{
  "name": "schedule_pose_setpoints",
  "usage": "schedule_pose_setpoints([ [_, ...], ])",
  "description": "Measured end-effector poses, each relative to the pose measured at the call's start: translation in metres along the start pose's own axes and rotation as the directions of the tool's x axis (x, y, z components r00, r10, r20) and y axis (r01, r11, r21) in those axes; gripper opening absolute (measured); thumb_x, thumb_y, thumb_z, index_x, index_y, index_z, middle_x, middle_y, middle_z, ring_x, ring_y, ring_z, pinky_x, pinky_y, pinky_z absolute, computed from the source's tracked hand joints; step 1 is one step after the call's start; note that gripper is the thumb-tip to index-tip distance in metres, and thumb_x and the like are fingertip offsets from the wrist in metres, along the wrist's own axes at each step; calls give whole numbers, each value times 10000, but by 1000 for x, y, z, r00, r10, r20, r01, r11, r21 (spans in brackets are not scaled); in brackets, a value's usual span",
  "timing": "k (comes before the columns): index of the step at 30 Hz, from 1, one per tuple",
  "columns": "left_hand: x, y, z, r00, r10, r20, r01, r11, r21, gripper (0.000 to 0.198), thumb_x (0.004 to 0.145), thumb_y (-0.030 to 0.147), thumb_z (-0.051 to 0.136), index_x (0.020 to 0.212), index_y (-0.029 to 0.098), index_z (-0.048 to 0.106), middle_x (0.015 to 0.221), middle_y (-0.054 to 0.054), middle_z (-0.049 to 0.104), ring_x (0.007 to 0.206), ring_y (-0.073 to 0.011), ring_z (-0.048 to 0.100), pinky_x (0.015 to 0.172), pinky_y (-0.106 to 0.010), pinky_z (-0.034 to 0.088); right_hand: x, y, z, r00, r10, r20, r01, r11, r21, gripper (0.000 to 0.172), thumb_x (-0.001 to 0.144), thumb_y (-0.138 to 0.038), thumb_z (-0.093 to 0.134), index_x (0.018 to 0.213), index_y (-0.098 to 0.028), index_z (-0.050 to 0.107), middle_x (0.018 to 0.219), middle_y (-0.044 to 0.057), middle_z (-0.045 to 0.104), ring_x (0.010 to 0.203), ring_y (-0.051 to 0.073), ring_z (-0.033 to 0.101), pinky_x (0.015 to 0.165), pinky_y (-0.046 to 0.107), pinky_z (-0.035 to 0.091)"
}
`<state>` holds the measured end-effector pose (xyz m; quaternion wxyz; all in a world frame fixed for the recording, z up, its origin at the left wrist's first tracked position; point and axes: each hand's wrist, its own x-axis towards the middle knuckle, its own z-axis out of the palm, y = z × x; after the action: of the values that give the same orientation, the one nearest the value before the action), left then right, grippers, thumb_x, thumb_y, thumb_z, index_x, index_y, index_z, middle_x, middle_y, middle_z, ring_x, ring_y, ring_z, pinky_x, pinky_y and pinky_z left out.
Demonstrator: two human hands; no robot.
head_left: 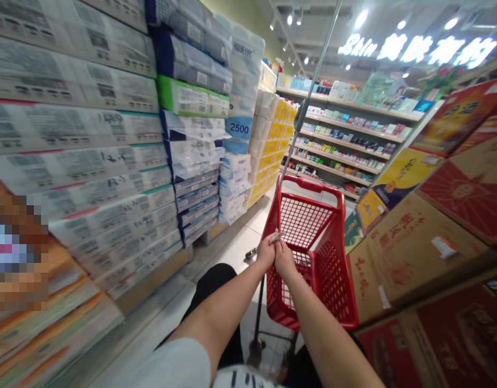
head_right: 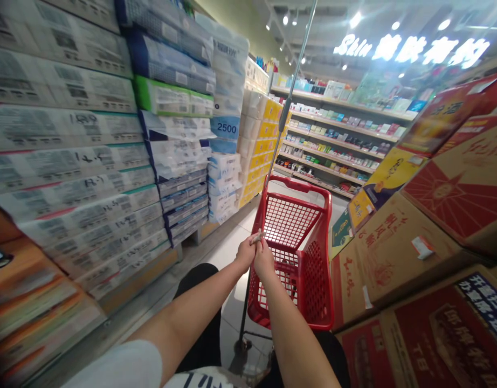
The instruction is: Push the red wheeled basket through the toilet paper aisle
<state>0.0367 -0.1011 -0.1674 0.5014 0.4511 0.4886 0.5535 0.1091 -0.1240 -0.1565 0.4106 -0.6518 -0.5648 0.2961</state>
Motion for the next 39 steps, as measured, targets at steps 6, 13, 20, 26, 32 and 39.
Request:
schedule_pose_setpoints([
  [6, -35, -36, -2, 988, -58, 146, 53, 998, 40, 425, 817, 99, 503, 1219, 183, 614, 1029, -74, 708, 877, -185, 665, 799, -302, 516, 9, 21, -21, 999, -28, 39, 22, 989, 145, 485, 795, -512, 519, 1110, -156, 614, 906, 65, 696, 767, 188, 634, 697, 278, 483],
  [13, 4, 3, 25, 999, 13, -52, -17, 997, -71, 405, 863, 190, 521, 1265, 180, 568, 1147, -93, 664, 989, -176, 641, 890, -299, 485, 11, 47, -52, 979, -171, 114, 158, 981, 112, 543, 861, -547, 421, 1232, -192, 596, 1209, 77, 625, 1162, 214, 543, 992, 323, 408],
  [20, -39, -31, 36, 1000, -26, -8, 27, 951, 307, 397, 878, 164, 469, 1257, 188, 585, 1126, -106, 672, 1010, -218, 632, 924, -347, 457, 0, 49, -57, 971, -170, 167, 146, 978, 148, 563, 844, -575, 456, 1210, -180, 618, 1177, 67, 646, 1106, 227, 580, 988, 359, 426],
  [26, 9, 17, 21, 984, 133, -118, -78, 919, 386, 416, 868, 135, 440, 1259, 169, 576, 1267, -105, 592, 1185, -205, 524, 1035, -334, 363, -3, 37, -48, 965, -183, 186, 152, 973, 171, 537, 843, -532, 474, 1251, -205, 597, 1242, 48, 610, 1198, 224, 520, 1051, 363, 363],
  [32, -24, -11, 19, 968, 203, -145, -126, 900, 418, 418, 866, 128, 404, 1256, 141, 552, 1300, -131, 542, 1221, -196, 485, 1056, -329, 343, 0, 37, -34, 956, -201, 213, 152, 962, 227, 528, 838, -523, 498, 1237, -196, 608, 1247, 65, 606, 1170, 218, 544, 1042, 361, 379],
  [39, -7, 2, 4, 978, 114, -173, -41, 925, 379, 426, 851, 110, 435, 1260, 136, 551, 1310, -142, 528, 1234, -218, 470, 1067, -331, 323, -4, 32, -31, 942, -237, 237, 192, 961, 198, 519, 864, -531, 450, 1227, -196, 612, 1243, 60, 608, 1174, 210, 538, 1047, 355, 367],
])
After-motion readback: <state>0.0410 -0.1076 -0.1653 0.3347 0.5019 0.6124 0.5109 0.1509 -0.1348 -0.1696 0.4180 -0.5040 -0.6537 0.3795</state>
